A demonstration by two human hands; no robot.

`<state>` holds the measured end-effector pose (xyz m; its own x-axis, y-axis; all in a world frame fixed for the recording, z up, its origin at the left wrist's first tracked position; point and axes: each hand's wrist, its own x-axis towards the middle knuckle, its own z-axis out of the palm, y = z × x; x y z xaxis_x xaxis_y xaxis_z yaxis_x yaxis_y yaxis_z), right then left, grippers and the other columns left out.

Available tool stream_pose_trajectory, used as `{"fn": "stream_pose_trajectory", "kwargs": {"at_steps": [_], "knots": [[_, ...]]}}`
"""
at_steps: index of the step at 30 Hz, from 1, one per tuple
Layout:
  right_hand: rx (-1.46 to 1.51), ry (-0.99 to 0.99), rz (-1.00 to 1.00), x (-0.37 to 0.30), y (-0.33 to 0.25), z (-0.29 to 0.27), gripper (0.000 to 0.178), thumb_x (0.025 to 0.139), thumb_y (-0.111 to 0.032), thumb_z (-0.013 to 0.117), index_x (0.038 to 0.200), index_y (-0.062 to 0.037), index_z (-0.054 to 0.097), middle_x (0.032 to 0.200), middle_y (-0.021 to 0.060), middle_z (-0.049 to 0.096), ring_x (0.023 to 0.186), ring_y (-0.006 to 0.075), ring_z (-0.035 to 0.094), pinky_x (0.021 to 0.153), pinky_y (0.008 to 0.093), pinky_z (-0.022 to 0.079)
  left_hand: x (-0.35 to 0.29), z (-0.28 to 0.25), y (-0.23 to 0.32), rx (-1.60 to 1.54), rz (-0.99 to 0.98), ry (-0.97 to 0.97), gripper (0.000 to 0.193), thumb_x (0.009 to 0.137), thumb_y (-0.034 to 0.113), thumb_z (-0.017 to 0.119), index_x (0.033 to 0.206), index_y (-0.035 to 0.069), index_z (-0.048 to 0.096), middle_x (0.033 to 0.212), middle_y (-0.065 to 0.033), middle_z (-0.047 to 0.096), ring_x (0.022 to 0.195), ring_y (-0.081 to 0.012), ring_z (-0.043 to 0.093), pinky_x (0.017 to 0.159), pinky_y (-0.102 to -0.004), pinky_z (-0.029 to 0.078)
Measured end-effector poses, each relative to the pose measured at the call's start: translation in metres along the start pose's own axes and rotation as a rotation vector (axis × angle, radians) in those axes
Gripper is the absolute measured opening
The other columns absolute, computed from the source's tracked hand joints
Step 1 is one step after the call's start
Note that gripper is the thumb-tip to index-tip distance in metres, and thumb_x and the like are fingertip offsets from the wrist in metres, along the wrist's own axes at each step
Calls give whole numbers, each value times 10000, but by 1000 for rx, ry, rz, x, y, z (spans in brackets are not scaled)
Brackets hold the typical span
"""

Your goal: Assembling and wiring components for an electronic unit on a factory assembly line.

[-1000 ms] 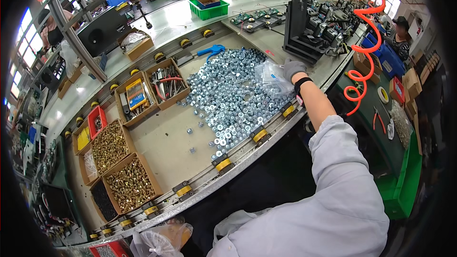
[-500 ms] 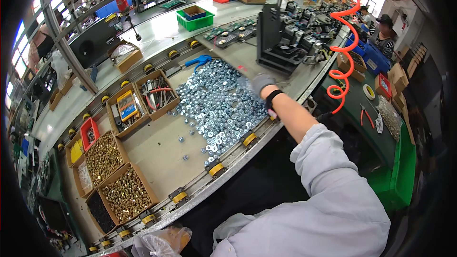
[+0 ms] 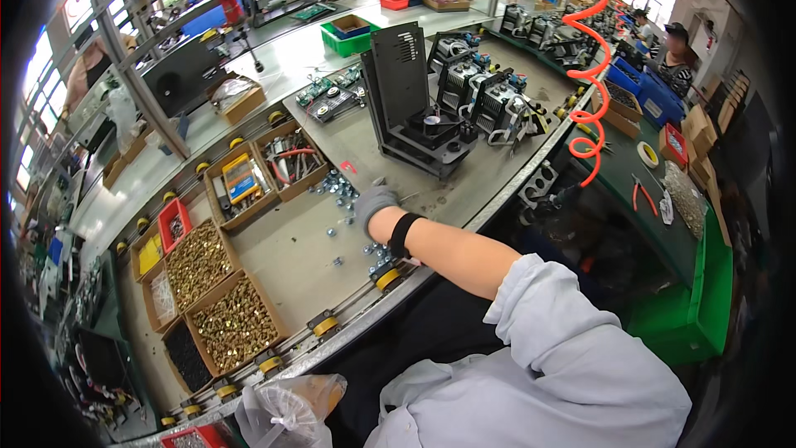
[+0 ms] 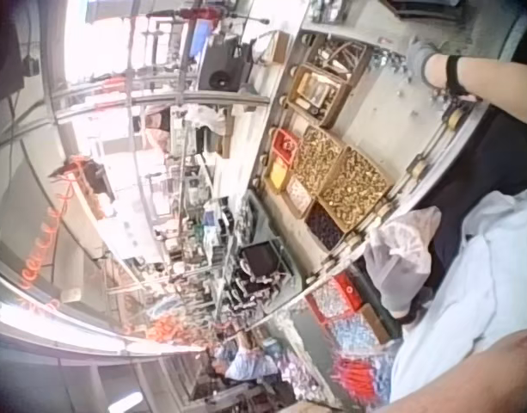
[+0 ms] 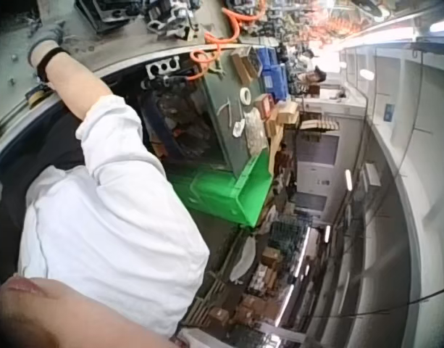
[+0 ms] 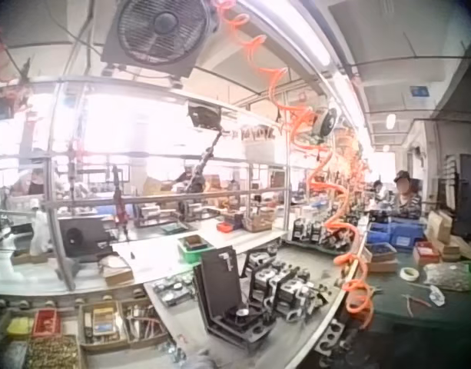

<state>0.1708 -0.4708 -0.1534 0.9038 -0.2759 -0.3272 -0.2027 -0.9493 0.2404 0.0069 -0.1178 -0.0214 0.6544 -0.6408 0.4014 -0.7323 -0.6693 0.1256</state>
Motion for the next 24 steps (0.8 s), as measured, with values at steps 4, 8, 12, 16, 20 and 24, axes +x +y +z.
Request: {"fn": "stream_pose_trajectory", "kwargs": {"at_steps": [4,8,12,16,20,24], "knots": [[27,-6,-241,-39,-54,-32,257,792,-137,627,1031,-71,695,1015,126,687,945,306,658,693,466,524,5,-6,2,5,-64,62,506,670,205,646,1128,5,563,1135,-215,547,909,-393,538,812,-444,421],[484,175,-479,-94,-72,-46,263,839,-240,561,919,-2,637,901,224,651,846,371,648,731,456,511,3,-4,-9,77,52,200,393,725,181,561,1059,-24,528,995,-223,549,851,-393,565,707,-488,476],[554,425,-704,-144,-46,-33,282,823,-163,590,1093,-95,640,1039,154,625,880,316,618,764,393,502,-24,-11,-23,57,-66,97,381,761,152,625,1097,0,530,926,-149,579,792,-331,584,682,-445,486],[484,402,-466,-145,-19,-4,418,778,-135,599,1183,-34,578,802,189,645,768,364,627,701,443,478,-50,-40,-13,-218,-423,235,756,594,276,757,1236,-7,475,933,-148,529,783,-312,555,685,-395,445],[394,428,-446,-126,4,17,326,779,-105,543,1093,-38,598,772,239,601,753,423,580,646,486,439,-63,-69,-8,-170,-526,147,863,531,257,734,1292,-11,431,1010,-166,502,877,-320,527,765,-383,425],[335,333,-413,-117,-9,30,375,767,-71,551,1134,2,581,832,252,605,809,418,583,690,483,444,-73,-98,-2,23,-466,154,742,567,231,691,1243,-10,501,1071,-195,543,916,-344,568,778,-397,463]]}}
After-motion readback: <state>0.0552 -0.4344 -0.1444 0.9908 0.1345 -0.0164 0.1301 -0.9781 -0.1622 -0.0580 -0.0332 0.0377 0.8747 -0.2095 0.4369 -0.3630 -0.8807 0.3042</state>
